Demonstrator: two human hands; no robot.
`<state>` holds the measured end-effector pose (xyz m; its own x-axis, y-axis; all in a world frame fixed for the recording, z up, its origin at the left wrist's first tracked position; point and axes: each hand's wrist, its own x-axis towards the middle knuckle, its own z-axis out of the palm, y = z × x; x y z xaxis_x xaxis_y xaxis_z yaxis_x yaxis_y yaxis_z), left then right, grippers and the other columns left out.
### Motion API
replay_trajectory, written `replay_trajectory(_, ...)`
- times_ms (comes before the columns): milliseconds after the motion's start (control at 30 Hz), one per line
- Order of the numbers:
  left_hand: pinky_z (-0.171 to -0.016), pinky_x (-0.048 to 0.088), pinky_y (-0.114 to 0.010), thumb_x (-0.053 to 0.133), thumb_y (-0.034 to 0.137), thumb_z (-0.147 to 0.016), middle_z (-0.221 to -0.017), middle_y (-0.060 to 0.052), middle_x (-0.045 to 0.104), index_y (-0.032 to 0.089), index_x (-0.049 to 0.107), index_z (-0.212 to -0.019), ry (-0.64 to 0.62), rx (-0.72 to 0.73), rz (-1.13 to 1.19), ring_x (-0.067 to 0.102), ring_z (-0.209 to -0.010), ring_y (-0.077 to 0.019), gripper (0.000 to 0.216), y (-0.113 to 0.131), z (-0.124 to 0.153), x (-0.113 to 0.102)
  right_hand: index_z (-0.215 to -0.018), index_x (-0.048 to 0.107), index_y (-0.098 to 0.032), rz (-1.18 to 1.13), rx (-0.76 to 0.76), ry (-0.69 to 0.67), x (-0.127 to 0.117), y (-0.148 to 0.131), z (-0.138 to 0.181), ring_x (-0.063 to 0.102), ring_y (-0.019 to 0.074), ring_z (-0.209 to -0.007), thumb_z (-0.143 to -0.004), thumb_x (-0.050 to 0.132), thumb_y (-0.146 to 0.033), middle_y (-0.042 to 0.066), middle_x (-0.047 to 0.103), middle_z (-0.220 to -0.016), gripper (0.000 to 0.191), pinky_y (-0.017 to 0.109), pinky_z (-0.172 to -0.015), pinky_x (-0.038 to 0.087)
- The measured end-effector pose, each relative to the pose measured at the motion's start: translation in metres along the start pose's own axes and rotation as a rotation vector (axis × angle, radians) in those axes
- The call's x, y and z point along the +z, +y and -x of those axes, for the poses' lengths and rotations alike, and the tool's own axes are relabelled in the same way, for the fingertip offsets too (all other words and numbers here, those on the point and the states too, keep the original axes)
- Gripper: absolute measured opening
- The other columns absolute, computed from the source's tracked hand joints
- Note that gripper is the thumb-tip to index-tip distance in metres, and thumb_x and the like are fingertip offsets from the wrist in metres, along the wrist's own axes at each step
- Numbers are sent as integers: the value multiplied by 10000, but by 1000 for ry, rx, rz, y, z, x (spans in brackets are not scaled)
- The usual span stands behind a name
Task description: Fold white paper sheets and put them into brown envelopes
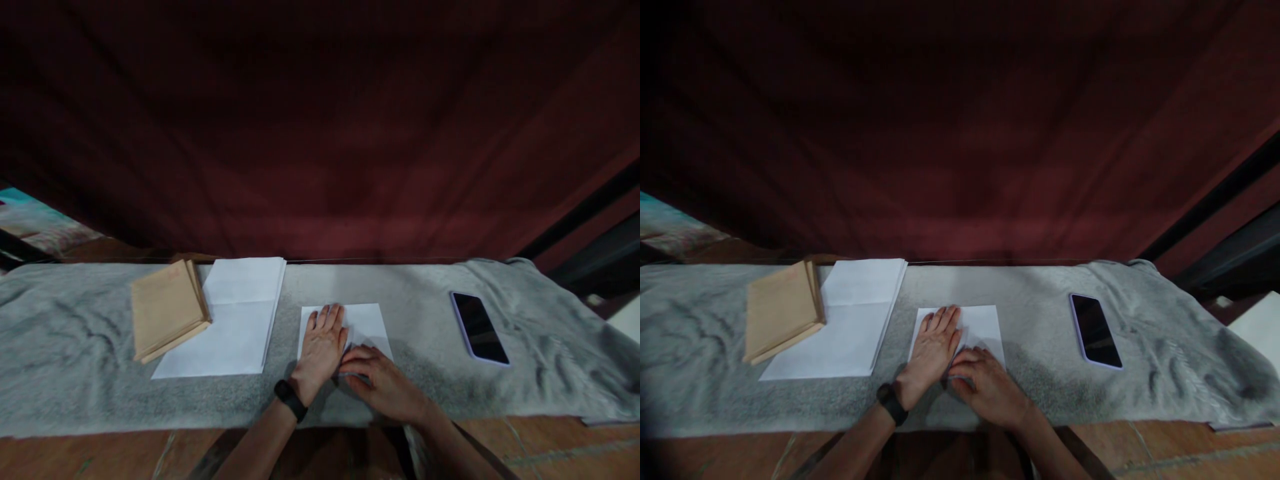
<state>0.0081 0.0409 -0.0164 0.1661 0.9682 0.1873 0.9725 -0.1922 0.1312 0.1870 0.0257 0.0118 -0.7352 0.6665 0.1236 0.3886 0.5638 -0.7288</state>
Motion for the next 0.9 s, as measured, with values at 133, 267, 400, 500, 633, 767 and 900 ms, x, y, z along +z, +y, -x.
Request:
replay_trajectory(133,-1165,376,-540,358,300,-1043,-1529,-100,530,164,479,-1480,15,-23,-1,476,-1408,-291,474,4,-4,2,-1078,755,-251,4,5,4,4,2,1,659,171,-1102,-939,625,-148,11,742,-1151,216,337,-1050,451)
replay_trajectory(267,-1161,377,-549,347,324,-1050,-1529,-115,526,150,478,-1477,12,-32,-4,486,-1397,-303,479,5,-3,3,-1085,757,-259,-33,11,9,6,10,0,677,189,-1096,-977,571,-203,29,750,-1147,222,357,-1030,494)
replay_trajectory(400,-1176,373,-546,348,347,-1055,-1570,-120,475,144,482,-1474,23,8,9,436,-1443,-313,484,2,4,3,-1102,749,-246,-87,79,141,1,23,-5,711,197,-1047,-1002,495,-242,49,760,-1131,273,355,-972,556)
replay_trajectory(500,-1205,346,-540,360,351,-1056,-1600,-105,435,165,483,-1476,59,42,30,357,-1498,-293,475,2,12,4,-1160,730,-241,41,141,305,0,33,-10,700,210,-1105,-1011,437,-250,72,739,-1197,329,385,-1008,554)
replay_trajectory(633,-1240,311,-523,360,370,-1061,-1616,-78,409,168,421,-1519,58,103,61,320,-1520,-254,504,3,24,6,-1384,611,-199,401,121,371,11,46,-10,559,254,-1341,-1022,420,-269,119,609,-1438,416,470,-1144,449)
replay_trajectory(767,-1247,314,-497,371,390,-1059,-1616,-92,403,151,387,-1535,42,134,82,330,-1516,-240,533,2,32,3,-1524,447,-148,648,79,333,24,54,-8,427,254,-1457,-1054,380,-292,134,486,-1554,497,491,-1217,336)
replay_trajectory(900,-1237,337,-503,398,413,-1051,-1609,-100,412,158,413,-1519,24,167,113,339,-1510,-245,533,1,39,-4,-1518,461,-145,712,126,318,26,57,-9,408,253,-1469,-1064,345,-299,123,458,-1573,494,481,-1220,324)
